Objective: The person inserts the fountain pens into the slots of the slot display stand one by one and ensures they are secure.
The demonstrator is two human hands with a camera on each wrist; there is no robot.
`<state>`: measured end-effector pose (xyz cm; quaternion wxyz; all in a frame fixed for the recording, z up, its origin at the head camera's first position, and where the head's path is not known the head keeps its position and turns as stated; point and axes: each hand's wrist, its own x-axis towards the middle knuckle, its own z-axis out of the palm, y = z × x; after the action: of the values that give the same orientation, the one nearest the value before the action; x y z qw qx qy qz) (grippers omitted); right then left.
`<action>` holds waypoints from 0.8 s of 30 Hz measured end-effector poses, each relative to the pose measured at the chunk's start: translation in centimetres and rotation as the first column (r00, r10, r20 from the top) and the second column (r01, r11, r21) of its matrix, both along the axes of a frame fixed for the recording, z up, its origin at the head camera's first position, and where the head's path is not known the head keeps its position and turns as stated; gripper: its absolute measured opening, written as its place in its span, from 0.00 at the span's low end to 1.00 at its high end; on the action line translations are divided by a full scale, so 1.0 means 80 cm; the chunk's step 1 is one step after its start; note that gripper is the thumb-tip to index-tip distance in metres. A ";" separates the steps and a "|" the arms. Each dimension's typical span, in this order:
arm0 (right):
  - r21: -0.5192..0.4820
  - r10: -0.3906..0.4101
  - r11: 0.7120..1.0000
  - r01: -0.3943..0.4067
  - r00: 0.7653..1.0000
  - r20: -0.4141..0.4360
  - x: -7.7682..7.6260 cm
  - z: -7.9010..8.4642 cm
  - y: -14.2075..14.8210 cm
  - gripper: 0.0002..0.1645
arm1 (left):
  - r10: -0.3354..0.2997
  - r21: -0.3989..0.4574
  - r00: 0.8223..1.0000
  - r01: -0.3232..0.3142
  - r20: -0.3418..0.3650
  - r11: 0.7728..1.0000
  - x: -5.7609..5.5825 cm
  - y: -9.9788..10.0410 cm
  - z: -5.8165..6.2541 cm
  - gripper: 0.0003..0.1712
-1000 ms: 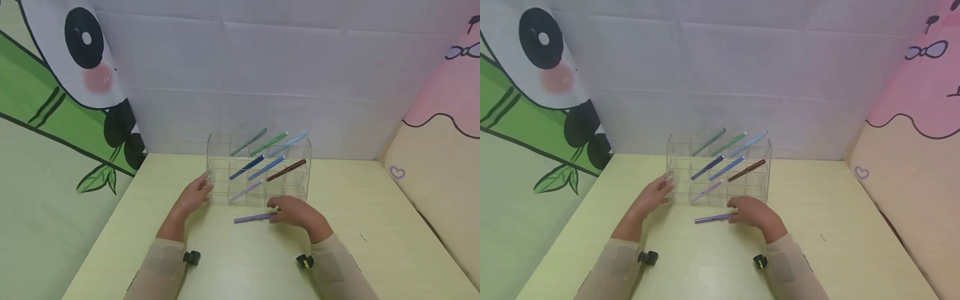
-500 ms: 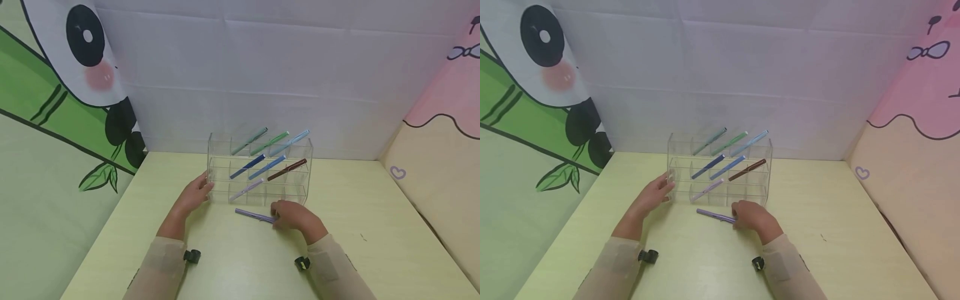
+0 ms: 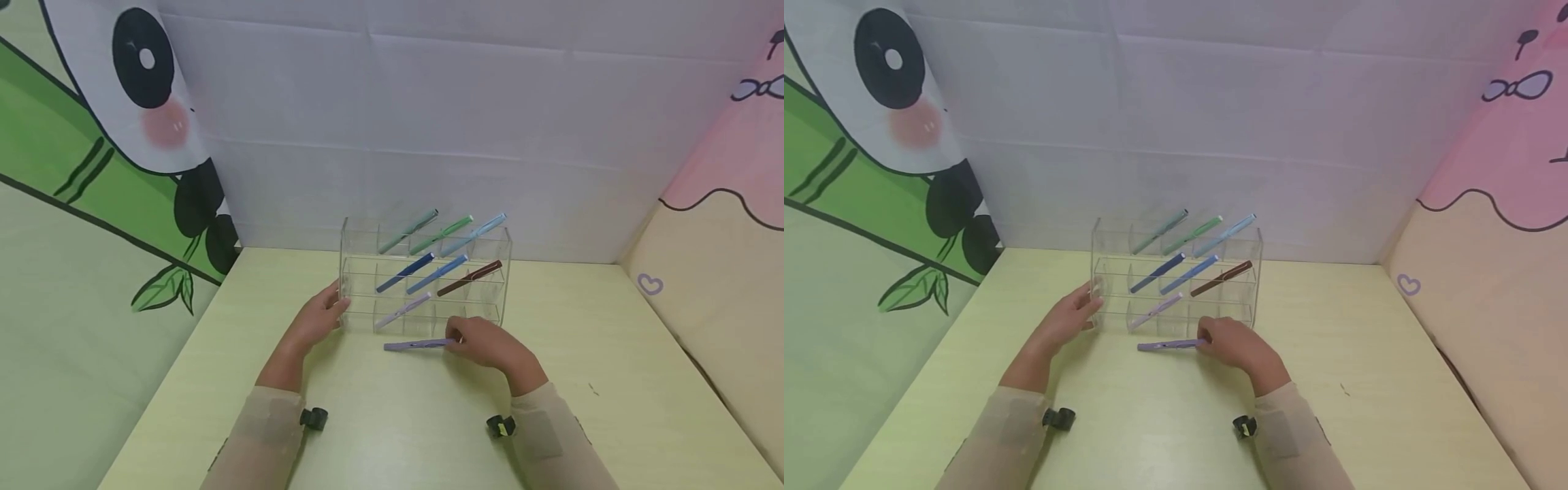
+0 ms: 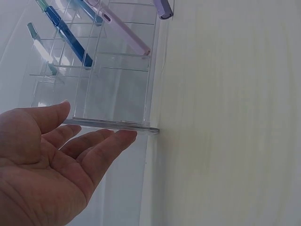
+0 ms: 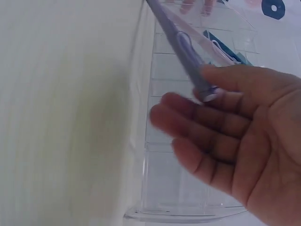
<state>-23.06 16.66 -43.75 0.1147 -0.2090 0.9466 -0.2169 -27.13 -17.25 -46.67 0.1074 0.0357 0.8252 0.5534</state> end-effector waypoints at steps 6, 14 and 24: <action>-0.265 0.010 0.964 -0.016 1.000 -0.024 -0.004 0.009 0.005 0.06 | 0.004 -0.004 1.000 -0.004 0.004 1.000 0.000 0.000 0.000 0.36; -0.566 -0.055 0.824 0.035 0.998 -0.019 -0.004 0.020 0.010 0.16 | 0.005 0.010 1.000 -0.005 0.005 1.000 -0.002 0.001 -0.002 0.34; -0.773 -0.314 0.627 0.098 0.940 -0.136 0.005 0.045 0.014 0.20 | 0.006 0.006 1.000 -0.006 -0.004 1.000 -0.002 0.002 -0.002 0.35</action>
<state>-22.65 17.76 -40.14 -0.1327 -0.1531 0.7935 -0.5738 -27.25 -17.08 -46.80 0.1039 0.0347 0.8238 0.5562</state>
